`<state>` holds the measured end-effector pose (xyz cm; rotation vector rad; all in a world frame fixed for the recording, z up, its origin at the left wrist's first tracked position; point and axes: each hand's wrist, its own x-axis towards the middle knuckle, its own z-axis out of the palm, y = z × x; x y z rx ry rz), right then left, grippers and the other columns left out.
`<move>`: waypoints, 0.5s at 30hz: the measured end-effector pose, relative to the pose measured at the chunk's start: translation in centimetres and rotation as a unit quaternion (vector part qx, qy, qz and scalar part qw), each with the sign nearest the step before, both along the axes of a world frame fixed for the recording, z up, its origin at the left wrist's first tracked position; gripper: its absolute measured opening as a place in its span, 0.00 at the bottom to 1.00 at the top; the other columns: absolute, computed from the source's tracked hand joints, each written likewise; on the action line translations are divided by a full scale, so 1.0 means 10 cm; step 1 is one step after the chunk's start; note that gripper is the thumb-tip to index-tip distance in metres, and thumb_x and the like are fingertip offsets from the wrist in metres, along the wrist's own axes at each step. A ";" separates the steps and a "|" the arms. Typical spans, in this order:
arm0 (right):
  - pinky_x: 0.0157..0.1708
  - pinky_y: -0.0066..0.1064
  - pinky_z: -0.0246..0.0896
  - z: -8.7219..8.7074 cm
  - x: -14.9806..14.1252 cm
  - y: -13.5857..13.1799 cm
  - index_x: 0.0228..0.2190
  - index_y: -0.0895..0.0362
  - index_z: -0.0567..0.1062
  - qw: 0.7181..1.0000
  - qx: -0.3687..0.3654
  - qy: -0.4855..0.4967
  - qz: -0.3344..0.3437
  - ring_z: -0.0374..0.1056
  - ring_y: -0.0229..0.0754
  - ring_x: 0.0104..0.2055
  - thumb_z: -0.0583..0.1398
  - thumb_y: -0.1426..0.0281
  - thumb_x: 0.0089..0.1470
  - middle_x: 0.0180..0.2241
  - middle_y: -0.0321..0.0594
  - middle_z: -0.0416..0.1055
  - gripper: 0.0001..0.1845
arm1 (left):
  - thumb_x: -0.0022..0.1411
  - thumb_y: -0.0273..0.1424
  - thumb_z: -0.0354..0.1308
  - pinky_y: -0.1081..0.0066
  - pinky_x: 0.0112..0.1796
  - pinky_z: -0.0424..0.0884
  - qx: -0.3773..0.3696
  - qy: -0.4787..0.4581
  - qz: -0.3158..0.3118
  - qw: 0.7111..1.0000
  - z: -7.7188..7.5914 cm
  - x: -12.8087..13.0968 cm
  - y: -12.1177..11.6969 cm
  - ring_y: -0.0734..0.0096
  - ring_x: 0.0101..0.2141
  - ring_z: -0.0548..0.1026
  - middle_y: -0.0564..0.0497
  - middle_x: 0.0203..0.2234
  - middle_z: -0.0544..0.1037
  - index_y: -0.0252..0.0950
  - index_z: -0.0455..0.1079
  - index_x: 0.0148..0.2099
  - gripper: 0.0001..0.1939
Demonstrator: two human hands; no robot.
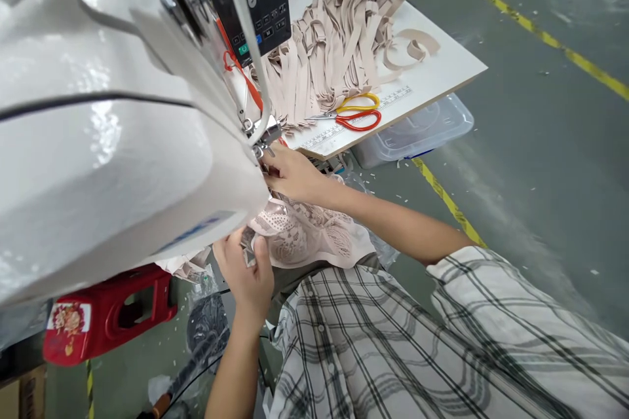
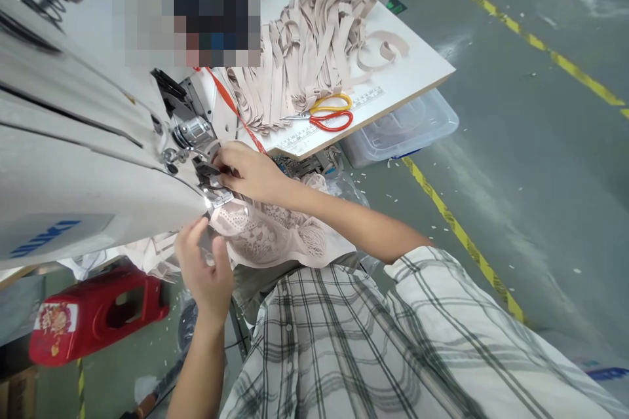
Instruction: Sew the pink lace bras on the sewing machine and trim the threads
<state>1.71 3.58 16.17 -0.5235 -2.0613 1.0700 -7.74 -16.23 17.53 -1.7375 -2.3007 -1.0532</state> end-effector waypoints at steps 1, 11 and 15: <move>0.42 0.31 0.58 0.00 0.00 0.00 0.32 0.56 0.70 1.000 0.000 -0.002 0.000 0.64 0.42 0.43 0.58 0.77 0.51 0.38 0.40 0.70 0.05 | 0.69 0.33 0.54 0.59 0.55 0.65 -0.009 -0.037 0.009 0.999 -0.02 -0.02 0.01 0.56 0.55 0.69 0.38 0.52 0.72 0.36 0.66 0.59 0.18; 0.42 0.32 0.60 0.05 0.01 -0.03 0.34 0.57 0.73 1.000 0.003 -0.021 -0.002 0.66 0.43 0.44 0.59 0.75 0.55 0.39 0.41 0.71 0.04 | 0.69 0.46 0.49 0.64 0.52 0.67 -0.102 -0.234 -0.006 0.967 -0.09 -0.21 0.12 0.60 0.47 0.73 0.45 0.43 0.77 0.39 0.71 0.49 0.19; 0.43 0.32 0.61 0.05 0.00 -0.03 0.33 0.57 0.74 1.000 -0.006 -0.022 0.001 0.67 0.44 0.44 0.59 0.75 0.54 0.39 0.41 0.72 0.04 | 0.67 0.45 0.52 0.70 0.38 0.69 -0.114 -0.280 0.019 0.953 -0.05 -0.21 0.14 0.67 0.33 0.72 0.51 0.29 0.74 0.38 0.70 0.36 0.16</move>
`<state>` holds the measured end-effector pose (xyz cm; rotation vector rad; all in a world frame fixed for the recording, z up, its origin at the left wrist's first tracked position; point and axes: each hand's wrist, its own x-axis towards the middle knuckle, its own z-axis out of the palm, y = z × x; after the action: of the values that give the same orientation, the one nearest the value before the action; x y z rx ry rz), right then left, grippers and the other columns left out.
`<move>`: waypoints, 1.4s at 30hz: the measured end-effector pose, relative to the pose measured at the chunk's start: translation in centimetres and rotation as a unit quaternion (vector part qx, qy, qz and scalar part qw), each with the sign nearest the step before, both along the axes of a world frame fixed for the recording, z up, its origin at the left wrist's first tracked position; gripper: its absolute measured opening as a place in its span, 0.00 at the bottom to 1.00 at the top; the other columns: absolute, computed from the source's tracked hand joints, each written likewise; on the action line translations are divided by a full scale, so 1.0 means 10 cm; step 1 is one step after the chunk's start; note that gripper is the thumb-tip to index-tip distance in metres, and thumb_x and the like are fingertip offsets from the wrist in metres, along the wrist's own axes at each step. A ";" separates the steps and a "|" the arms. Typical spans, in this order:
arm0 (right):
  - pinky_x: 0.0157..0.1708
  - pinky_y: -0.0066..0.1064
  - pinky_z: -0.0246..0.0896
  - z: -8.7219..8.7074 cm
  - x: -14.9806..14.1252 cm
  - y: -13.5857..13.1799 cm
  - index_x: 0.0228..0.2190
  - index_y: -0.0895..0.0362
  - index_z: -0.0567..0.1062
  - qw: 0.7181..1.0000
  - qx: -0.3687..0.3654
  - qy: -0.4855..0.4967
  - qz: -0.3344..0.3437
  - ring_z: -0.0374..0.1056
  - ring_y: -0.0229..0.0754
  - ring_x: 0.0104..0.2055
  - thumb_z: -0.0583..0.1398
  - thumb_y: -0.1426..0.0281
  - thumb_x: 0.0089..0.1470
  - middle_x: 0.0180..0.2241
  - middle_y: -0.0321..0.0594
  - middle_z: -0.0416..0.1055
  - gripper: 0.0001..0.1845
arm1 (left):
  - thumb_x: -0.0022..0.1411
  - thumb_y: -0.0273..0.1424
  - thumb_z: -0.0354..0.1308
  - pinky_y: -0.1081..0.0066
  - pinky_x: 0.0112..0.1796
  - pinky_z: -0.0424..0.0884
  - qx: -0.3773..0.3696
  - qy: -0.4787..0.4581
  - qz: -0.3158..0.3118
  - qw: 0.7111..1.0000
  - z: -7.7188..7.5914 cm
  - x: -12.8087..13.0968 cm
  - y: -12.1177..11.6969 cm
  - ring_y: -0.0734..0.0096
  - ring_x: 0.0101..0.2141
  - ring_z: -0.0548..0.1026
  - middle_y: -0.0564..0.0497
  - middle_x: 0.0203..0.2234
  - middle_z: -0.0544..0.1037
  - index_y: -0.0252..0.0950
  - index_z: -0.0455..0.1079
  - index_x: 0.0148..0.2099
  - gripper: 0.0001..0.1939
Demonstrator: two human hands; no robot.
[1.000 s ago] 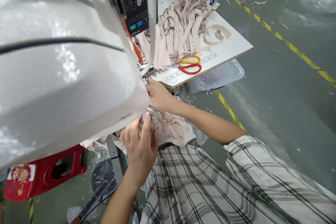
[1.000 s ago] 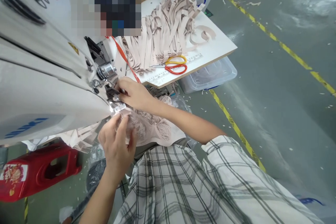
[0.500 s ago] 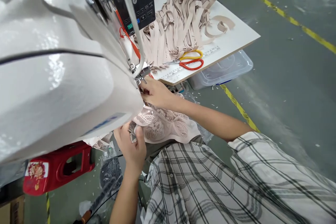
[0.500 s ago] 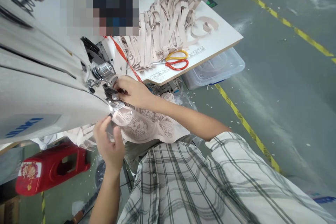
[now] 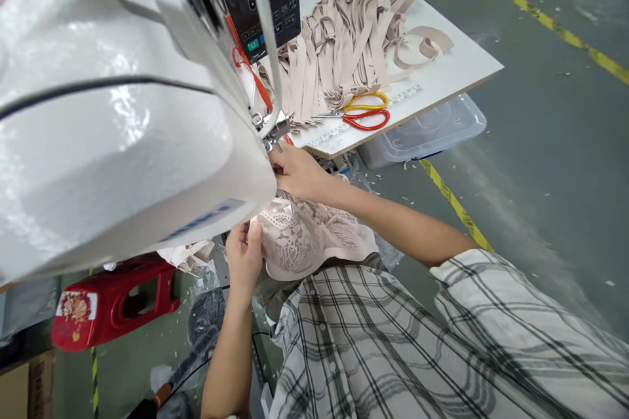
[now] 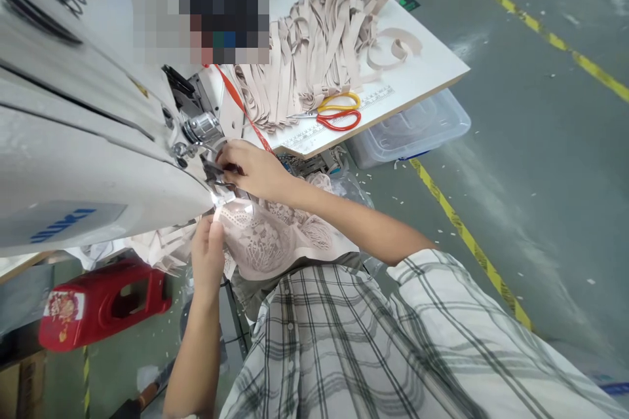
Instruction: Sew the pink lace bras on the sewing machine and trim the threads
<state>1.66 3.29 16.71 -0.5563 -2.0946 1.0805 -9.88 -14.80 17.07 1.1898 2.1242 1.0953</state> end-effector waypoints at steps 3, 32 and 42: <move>0.44 0.33 0.61 -0.01 -0.02 0.00 0.33 0.56 0.73 1.000 -0.004 0.002 0.002 0.67 0.44 0.45 0.59 0.75 0.54 0.40 0.41 0.72 0.04 | 0.66 0.41 0.53 0.73 0.32 0.66 -0.004 -0.023 0.024 0.999 0.05 0.02 0.01 0.70 0.29 0.70 0.53 0.24 0.72 0.37 0.68 0.32 0.15; 0.36 0.30 0.71 0.25 1.05 -0.82 0.39 0.54 0.75 0.970 -0.212 0.102 0.056 0.73 0.37 0.37 0.58 0.66 0.62 0.41 0.42 0.74 0.07 | 0.69 0.37 0.49 0.74 0.27 0.60 -0.100 -0.034 -0.223 0.969 0.26 0.24 -0.15 0.74 0.24 0.67 0.55 0.21 0.70 0.36 0.70 0.29 0.17; 0.38 0.29 0.72 -0.17 1.26 -1.31 0.42 0.49 0.77 0.970 0.090 0.118 0.192 0.77 0.41 0.41 0.58 0.72 0.60 0.35 0.40 0.79 0.11 | 0.65 0.26 0.50 0.74 0.26 0.60 0.152 0.274 -0.099 0.945 0.06 0.35 -0.35 0.73 0.23 0.73 0.52 0.22 0.78 0.37 0.79 0.37 0.14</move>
<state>14.21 -9.78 15.06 0.0707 -2.1031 1.0881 -6.38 -18.28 17.67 2.0026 2.1970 1.1204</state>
